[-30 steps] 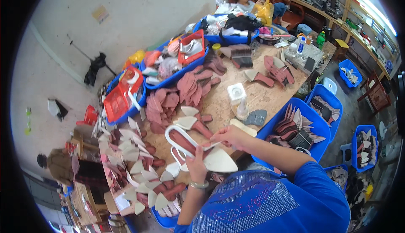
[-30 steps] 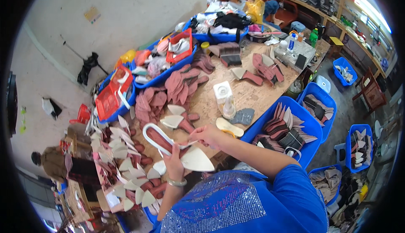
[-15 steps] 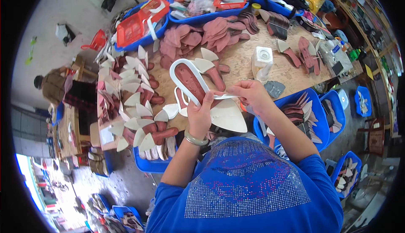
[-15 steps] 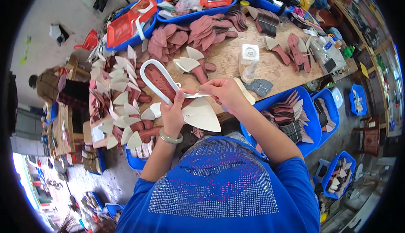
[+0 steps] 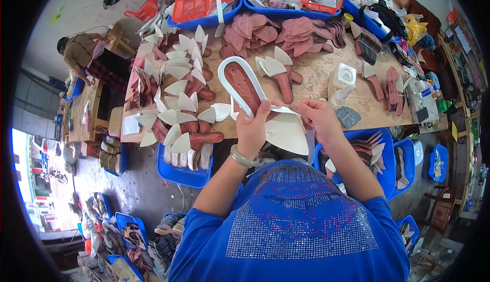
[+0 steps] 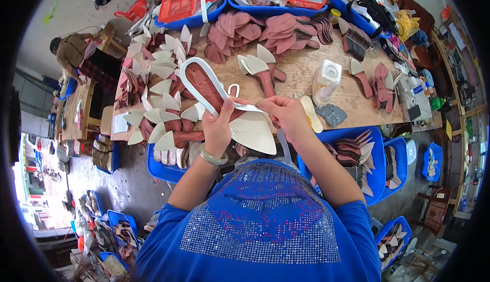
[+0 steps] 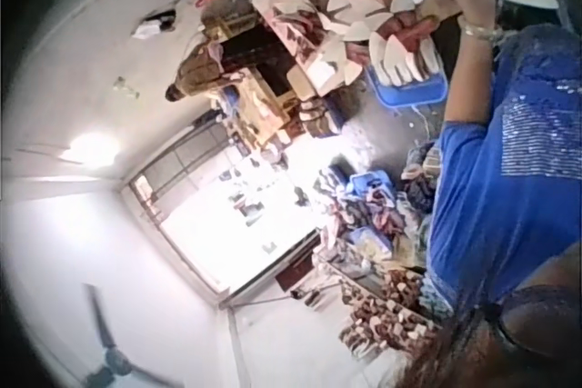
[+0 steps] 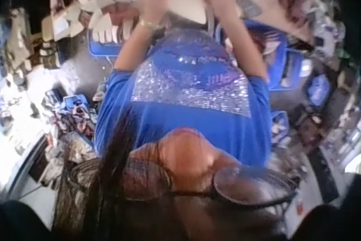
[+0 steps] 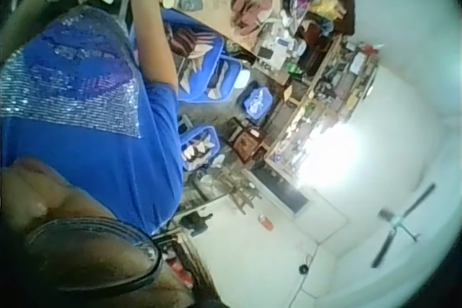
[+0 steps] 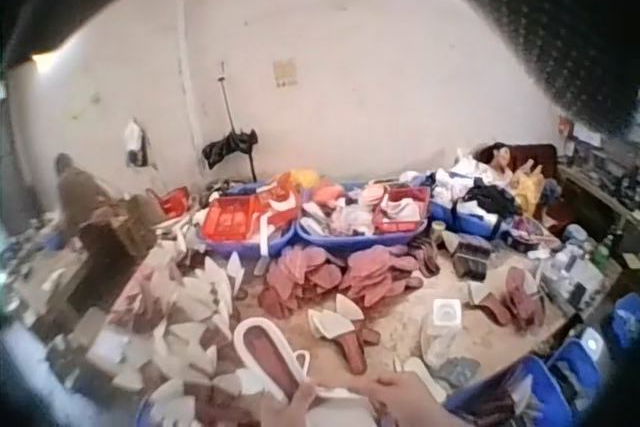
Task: The person assembles white slipper soles by attaching white straps to the edges. They pick up a sole, position the strap, and press it into place, repeating this process for multiple units. The finished slippers are placed into a blue bin on the table.
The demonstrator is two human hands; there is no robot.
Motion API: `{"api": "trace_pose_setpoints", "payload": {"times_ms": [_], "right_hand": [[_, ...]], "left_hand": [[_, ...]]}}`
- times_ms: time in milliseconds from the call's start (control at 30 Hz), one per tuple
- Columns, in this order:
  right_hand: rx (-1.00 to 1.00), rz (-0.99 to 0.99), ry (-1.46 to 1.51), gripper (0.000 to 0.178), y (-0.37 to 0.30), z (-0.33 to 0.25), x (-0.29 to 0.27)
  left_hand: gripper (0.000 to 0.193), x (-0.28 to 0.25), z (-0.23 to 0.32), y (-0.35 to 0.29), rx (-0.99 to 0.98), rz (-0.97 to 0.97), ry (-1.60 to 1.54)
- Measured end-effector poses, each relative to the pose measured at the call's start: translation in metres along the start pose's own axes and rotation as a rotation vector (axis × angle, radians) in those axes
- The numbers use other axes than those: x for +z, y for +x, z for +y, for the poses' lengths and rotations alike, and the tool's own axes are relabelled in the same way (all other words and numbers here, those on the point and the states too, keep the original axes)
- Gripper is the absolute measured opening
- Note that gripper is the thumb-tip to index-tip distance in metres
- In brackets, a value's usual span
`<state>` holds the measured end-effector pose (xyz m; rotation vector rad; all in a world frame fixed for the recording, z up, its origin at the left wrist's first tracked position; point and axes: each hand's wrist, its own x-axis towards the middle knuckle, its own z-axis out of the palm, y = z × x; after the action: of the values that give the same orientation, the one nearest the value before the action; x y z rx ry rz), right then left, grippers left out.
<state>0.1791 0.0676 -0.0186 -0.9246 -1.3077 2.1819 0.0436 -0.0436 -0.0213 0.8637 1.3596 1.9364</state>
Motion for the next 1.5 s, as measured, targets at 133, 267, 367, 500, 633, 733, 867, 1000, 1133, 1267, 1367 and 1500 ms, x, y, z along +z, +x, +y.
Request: {"api": "trace_pose_setpoints", "payload": {"times_ms": [133, 267, 367, 500, 633, 733, 867, 1000, 1133, 1267, 1367, 1500], "right_hand": [[0.038, -0.055, 0.065, 0.015, 0.008, -0.007, 0.000], [0.132, -0.117, 0.287, 0.017, 0.023, -0.006, -0.003], [0.121, -0.098, 0.305, 0.016, 0.028, 0.000, -0.002], [0.095, -0.105, 0.193, 0.016, 0.023, 0.004, -0.003], [0.073, -0.051, 0.064, 0.017, 0.013, 0.008, -0.001], [0.051, 0.015, 0.009, 0.018, 0.007, 0.010, 0.004], [0.002, 0.060, -0.022, 0.018, 0.004, 0.014, 0.005], [-0.024, 0.102, -0.113, 0.017, -0.001, 0.011, 0.007], [-0.014, 0.100, -0.237, 0.016, -0.003, 0.008, 0.006], [0.036, 0.063, -0.463, 0.020, -0.001, 0.007, 0.000], [-0.085, 0.053, -0.715, 0.026, 0.001, 0.015, 0.003], [0.007, 0.053, -0.737, 0.031, 0.013, 0.019, 0.004]], "left_hand": [[0.026, -0.002, 0.006, 0.004, -0.092, 0.000, -0.073], [0.024, -0.003, 0.012, 0.006, -0.214, -0.041, -0.148], [0.023, -0.003, 0.006, 0.007, -0.229, -0.030, -0.213], [0.023, -0.005, -0.003, 0.008, -0.171, 0.030, -0.227], [0.026, -0.008, -0.003, 0.011, -0.140, 0.012, -0.159], [0.028, -0.009, -0.004, 0.011, -0.088, 0.020, -0.065], [0.029, -0.005, 0.002, 0.008, -0.138, 0.026, -0.093], [0.030, -0.004, -0.001, 0.008, -0.140, 0.014, -0.083], [0.022, 0.001, -0.002, 0.007, -0.137, 0.057, -0.134], [0.023, 0.000, -0.010, 0.008, -0.178, 0.007, -0.082], [0.024, -0.001, -0.019, 0.007, -0.198, -0.022, -0.057], [0.023, -0.004, -0.024, 0.011, -0.206, -0.048, 0.011]]}}
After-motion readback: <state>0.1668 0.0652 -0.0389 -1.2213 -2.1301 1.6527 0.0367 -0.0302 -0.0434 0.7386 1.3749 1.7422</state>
